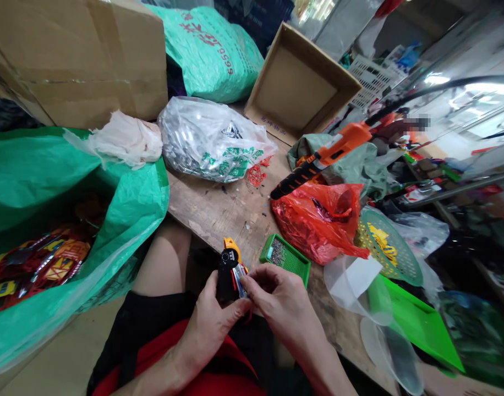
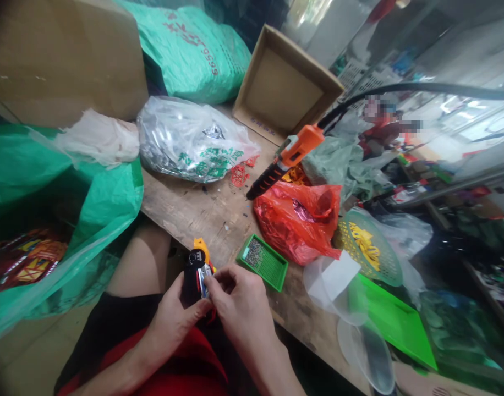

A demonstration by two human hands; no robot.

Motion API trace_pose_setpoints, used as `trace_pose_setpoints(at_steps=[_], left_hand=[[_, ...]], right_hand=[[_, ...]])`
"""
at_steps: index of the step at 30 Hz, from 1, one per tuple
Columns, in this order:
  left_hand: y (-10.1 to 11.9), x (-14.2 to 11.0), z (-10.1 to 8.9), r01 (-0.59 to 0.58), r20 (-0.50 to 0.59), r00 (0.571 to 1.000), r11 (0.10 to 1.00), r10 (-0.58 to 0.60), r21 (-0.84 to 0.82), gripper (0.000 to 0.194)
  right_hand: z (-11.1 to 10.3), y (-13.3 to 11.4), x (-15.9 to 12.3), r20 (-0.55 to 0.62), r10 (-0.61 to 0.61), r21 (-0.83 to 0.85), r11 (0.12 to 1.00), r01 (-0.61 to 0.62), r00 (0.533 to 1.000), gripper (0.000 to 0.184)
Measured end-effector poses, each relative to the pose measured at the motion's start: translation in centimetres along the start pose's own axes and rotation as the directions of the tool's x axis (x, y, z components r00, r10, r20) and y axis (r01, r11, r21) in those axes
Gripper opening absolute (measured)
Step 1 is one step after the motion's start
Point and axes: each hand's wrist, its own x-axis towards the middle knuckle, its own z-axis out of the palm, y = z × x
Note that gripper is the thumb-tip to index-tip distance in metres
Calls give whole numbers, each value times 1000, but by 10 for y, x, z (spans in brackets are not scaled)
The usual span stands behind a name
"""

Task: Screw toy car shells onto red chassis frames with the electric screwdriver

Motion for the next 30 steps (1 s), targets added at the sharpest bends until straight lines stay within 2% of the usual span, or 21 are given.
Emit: trace_pose_setpoints(at_steps=[7,17,22,26,30], left_hand=[[-5,0,-1,-28,31,999,999,27,15,57],[3,-2,0,-5,39,999,1000,4,26,62],[3,-1,0,15,18,1000,999,-16,32,65],[-1,0,-1,9,12,1000,1000,-9,26,66],[-6,-1,-3,11,14,1000,997,-12,73,66]], right_hand=[[-7,-2,0,32,2,-59,998,0,999,24],[-13,-7,4,83,13,-66,998,-8,996,26],[-3,-4,0,31,-33,-87,996,35,999,23],[9,4,-3,-37,-70,-39,997,68,997,24],[12,7,-4,-67,-78,-31,997,76,995,20]])
